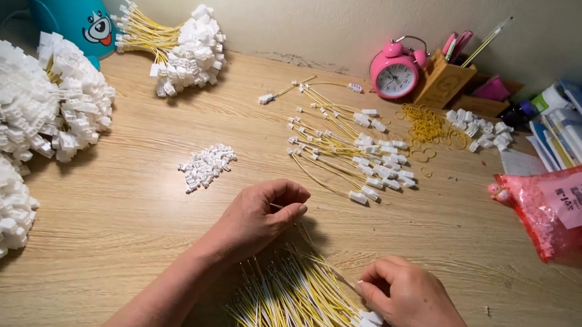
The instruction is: The person assembles small white plastic connectors onto yellow wires by hand. They repeatedly pick up a connector and a wire, insert the wire into the connector, and place the finished assembly on the table.
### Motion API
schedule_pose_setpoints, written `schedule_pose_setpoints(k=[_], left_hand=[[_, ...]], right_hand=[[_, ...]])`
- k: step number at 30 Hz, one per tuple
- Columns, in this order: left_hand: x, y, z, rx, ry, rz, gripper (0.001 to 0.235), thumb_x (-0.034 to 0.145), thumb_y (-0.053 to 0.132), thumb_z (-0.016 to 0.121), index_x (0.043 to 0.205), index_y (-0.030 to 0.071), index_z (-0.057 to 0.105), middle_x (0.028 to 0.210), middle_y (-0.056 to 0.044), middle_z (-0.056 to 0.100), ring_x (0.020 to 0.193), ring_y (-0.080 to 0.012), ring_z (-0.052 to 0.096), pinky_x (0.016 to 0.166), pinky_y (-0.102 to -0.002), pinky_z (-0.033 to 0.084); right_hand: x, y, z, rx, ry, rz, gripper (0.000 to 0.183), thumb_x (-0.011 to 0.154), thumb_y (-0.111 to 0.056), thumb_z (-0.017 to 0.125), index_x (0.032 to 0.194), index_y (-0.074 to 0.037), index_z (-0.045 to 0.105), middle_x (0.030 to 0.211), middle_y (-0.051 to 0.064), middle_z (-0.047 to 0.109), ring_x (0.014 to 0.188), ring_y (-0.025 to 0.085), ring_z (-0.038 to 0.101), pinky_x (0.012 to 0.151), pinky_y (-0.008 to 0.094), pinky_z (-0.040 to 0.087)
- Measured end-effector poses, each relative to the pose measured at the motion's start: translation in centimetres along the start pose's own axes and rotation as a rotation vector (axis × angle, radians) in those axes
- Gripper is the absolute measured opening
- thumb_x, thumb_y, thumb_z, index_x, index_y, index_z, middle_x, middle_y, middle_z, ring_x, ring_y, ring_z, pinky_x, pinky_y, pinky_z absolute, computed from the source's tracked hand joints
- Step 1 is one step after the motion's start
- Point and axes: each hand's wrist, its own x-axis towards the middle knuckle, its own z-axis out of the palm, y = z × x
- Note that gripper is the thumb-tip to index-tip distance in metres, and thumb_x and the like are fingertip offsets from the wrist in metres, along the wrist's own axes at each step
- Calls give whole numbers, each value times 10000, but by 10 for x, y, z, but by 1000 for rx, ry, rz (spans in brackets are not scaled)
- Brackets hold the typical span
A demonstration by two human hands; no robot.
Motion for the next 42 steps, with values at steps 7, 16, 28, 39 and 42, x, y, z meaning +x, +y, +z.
schedule_pose_setpoints(k=[7, 16, 28, 39, 42], left_hand=[[-11, 43, -6, 345, 295, 701, 175, 898, 231, 647, 975, 78, 684, 923, -77, 726, 823, -223, 679, 732, -359, 510], [-15, 43, 0, 398, 140, 681, 148, 896, 279, 641, 885, 142, 695, 810, -1, 743, 706, -210, 670, 763, -353, 413], [-11, 31, -12, -408, -307, -21, 102, 910, 143, 678, 880, 48, 698, 768, -15, 663, 723, -57, 576, 679, -188, 455], [-12, 48, -50, 260, -135, -107, 193, 846, 218, 612, 676, 135, 646, 597, 71, 520, 588, -67, 432, 579, -261, 368], [-10, 47, -61, 308, -97, -145, 201, 822, 203, 578, 633, 143, 617, 583, 64, 496, 588, -81, 417, 582, -267, 362]], right_hand=[[8, -6, -21, 32, 454, -355, 122, 835, -337, 664, 820, -216, 664, 723, -64, 699, 636, 166, 646, 611, 347, 484], [5, -57, -46, -147, 810, -939, 89, 842, -167, 707, 869, -127, 633, 823, 40, 656, 756, 218, 629, 691, 349, 476], [9, -64, -58, -14, 792, -1106, 76, 873, -129, 666, 863, -82, 606, 876, 44, 661, 762, 209, 630, 705, 335, 494], [40, -36, -45, 18, 724, -1009, 110, 827, -68, 703, 835, -106, 599, 800, 2, 655, 763, 190, 651, 723, 318, 503], [51, -27, -41, 36, 719, -955, 129, 813, -77, 724, 841, -111, 603, 786, 11, 653, 740, 177, 648, 697, 304, 505]])
